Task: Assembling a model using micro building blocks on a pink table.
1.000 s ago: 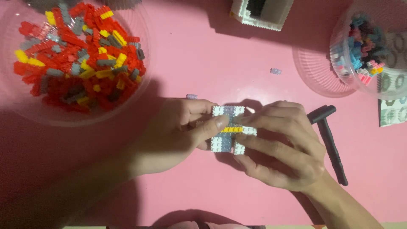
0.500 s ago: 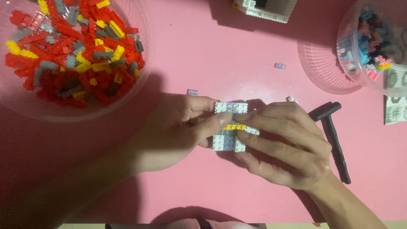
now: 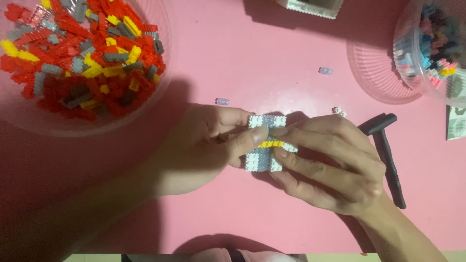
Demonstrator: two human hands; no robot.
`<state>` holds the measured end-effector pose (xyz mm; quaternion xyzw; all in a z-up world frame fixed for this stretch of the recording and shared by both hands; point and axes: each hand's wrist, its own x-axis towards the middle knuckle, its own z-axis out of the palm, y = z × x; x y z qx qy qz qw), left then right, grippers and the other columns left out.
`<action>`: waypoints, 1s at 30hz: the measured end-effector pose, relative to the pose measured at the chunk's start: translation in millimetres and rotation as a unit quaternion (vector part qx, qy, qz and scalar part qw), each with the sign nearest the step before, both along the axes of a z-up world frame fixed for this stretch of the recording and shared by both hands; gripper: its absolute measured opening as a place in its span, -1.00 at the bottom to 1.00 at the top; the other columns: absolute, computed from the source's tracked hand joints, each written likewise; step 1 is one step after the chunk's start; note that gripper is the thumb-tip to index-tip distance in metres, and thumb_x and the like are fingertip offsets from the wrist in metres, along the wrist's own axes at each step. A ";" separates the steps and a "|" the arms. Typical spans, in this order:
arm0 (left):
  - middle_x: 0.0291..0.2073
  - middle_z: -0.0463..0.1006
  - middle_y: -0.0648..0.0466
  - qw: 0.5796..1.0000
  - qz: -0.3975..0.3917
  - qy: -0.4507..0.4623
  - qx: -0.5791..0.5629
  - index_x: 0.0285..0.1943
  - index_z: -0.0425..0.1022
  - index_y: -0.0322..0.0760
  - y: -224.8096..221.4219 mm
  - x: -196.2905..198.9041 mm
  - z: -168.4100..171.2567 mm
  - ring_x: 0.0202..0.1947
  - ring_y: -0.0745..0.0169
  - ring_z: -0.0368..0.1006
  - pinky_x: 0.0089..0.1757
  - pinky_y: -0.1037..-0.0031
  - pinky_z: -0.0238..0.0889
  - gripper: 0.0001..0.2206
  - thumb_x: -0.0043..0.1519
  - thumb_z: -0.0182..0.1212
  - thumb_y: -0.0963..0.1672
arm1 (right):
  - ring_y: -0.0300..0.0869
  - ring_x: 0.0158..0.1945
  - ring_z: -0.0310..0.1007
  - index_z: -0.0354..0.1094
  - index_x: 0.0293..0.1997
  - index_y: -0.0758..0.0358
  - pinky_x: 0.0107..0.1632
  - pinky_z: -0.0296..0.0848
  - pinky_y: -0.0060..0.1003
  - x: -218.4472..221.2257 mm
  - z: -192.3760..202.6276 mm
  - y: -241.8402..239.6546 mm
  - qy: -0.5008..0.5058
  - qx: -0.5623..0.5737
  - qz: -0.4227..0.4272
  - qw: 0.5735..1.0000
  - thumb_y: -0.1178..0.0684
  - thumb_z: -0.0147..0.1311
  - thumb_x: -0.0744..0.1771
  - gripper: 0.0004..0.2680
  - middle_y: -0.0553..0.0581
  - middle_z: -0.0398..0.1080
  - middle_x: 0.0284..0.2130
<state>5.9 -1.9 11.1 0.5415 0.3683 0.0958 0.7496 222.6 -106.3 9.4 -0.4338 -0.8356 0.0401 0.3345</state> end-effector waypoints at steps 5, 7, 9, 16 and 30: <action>-0.18 0.87 -0.03 0.995 0.023 0.004 -0.095 0.08 0.73 -0.37 1.8 3.3 6.6 -0.20 0.21 0.81 -0.18 0.34 0.83 -0.68 0.25 0.21 -0.12 | 0.10 -0.09 0.59 0.61 -0.12 0.28 -0.08 0.61 -0.12 -0.1 5.5 0.1 -0.024 -0.005 0.003 1.000 0.04 0.42 0.32 -0.84 0.27 0.56 -0.07; -0.18 0.87 -0.02 0.997 0.025 -0.007 -0.079 0.09 0.74 -0.35 -0.4 2.5 2.0 -0.22 0.22 0.81 -0.21 0.35 0.83 -0.68 0.24 0.22 -0.11 | 0.10 -0.09 0.59 0.61 -0.11 0.27 -0.07 0.61 -0.11 -0.1 6.6 -0.9 -0.027 -0.016 -0.001 1.000 0.06 0.45 0.32 -0.84 0.26 0.55 -0.07; -0.08 0.83 0.00 0.993 0.029 -0.063 -0.098 0.18 0.67 -0.38 -2.2 2.1 -3.0 -0.13 0.24 0.76 -0.12 0.26 0.82 -0.64 0.26 0.18 -0.12 | 0.10 -0.12 0.59 0.61 -0.09 0.28 -0.10 0.56 -0.08 0.3 6.7 -0.6 -0.028 -0.018 0.002 0.999 0.04 0.42 0.33 -0.83 0.25 0.54 -0.07; -0.58 0.61 0.08 0.992 0.024 -0.122 -0.008 -0.25 0.69 -0.51 -3.1 -2.7 -7.4 -0.54 0.42 0.46 -0.52 0.55 0.34 -0.86 0.24 0.29 -0.21 | 0.11 -0.09 0.60 0.60 -0.07 0.29 -0.11 0.54 -0.08 -2.1 10.2 -0.7 -0.011 -0.033 0.002 0.999 0.06 0.43 0.32 -0.82 0.31 0.53 -0.06; -0.29 0.81 0.26 0.996 -0.006 0.087 0.024 0.04 0.74 -0.11 -4.8 5.9 11.5 -0.30 0.52 0.69 -0.26 0.67 0.53 -0.60 -0.03 0.54 -0.14 | 0.11 -0.08 0.58 0.58 -0.12 0.38 -0.03 0.53 -0.04 -4.8 10.9 2.2 -0.008 -0.031 -0.001 0.999 0.07 0.40 0.32 -0.82 0.35 0.54 -0.09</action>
